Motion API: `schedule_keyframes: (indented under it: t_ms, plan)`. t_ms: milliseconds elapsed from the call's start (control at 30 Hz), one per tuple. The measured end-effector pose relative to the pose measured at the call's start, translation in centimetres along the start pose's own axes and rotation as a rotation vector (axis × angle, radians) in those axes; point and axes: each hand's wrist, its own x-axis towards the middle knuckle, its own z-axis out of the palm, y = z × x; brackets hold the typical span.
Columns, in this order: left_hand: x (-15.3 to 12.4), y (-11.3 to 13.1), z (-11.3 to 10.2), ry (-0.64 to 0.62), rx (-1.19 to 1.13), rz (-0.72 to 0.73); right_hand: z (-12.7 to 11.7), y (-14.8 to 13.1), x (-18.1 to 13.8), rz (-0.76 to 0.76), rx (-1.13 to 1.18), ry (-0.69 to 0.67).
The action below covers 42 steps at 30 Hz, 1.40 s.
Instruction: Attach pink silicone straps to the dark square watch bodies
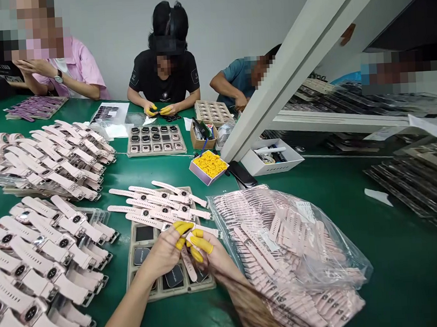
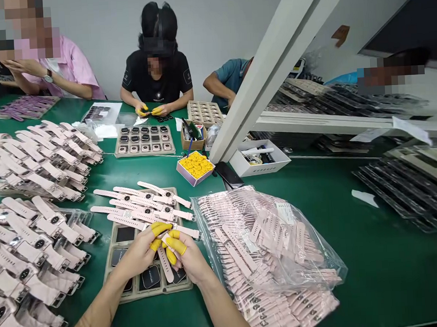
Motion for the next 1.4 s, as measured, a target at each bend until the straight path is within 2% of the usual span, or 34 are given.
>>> schedule_keyframes:
  t_ms: [167,400,567,833,1100,1167,1300,1400]
  plan:
    - [0.1,0.4,0.0,0.028,0.006,0.011,0.5,0.5,0.2,-0.021,0.091,0.036]
    - [-0.1,0.7,0.0,-0.008,0.045,-0.017,0.9,0.2,-0.1,-0.001,0.170,0.014]
    - [-0.1,0.9,0.2,0.011,0.038,-0.033,1.1,0.3,-0.2,-0.003,0.210,0.020]
    - [0.1,2.6,-0.5,-0.092,0.079,-0.119,0.6,0.4,0.2,-0.030,0.261,0.013]
    - [0.2,2.8,-0.1,-0.096,0.437,0.084,-0.1,1.6,0.4,-0.005,0.166,0.090]
    - [0.2,3.0,-0.3,-0.089,0.408,0.080,0.0,1.4,0.3,-0.005,0.153,0.073]
    - [0.5,4.3,-1.0,-0.083,0.193,-0.021,0.2,1.1,0.0,-0.009,0.144,-0.012]
    - [0.6,5.3,-1.7,-0.126,0.148,-0.123,0.1,0.6,-0.2,-0.078,0.015,0.054]
